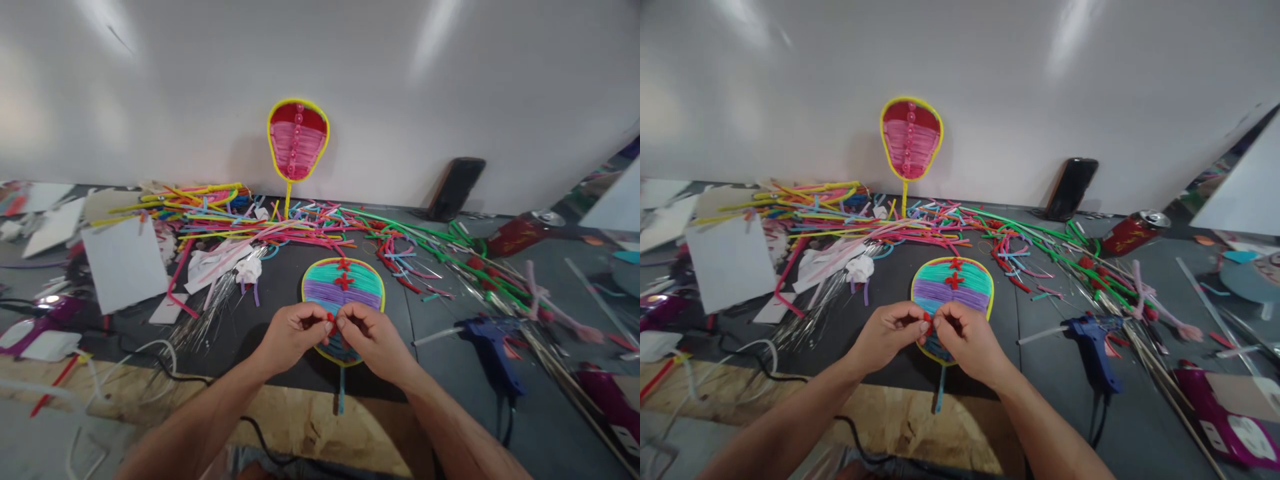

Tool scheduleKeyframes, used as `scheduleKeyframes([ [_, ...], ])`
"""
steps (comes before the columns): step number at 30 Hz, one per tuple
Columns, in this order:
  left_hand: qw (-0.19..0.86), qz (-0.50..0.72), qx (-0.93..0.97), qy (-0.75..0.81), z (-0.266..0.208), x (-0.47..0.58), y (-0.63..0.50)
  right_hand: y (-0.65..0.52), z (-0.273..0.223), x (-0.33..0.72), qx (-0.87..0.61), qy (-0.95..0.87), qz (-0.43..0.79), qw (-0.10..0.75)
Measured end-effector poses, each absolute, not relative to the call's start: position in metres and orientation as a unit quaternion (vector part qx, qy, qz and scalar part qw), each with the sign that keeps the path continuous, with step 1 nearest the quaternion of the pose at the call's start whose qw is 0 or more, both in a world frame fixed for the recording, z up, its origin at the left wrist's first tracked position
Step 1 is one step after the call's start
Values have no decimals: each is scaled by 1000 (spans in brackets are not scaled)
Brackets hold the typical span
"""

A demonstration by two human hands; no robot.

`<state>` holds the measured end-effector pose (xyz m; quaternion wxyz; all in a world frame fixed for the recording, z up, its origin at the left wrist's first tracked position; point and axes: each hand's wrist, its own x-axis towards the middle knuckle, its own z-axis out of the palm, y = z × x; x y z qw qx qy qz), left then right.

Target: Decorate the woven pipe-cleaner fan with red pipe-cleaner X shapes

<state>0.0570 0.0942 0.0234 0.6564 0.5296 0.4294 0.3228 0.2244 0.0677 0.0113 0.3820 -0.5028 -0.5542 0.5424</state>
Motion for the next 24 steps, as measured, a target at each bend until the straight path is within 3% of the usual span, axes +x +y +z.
scheduleKeyframes([
  [7, 723, 328, 455, 404, 18, 54, 97, 72, 14, 227, -484, -442, 621, 430],
  [24, 734, 357, 421, 396, 18, 54, 96, 70, 15, 223, -464, -490, 625, 393],
])
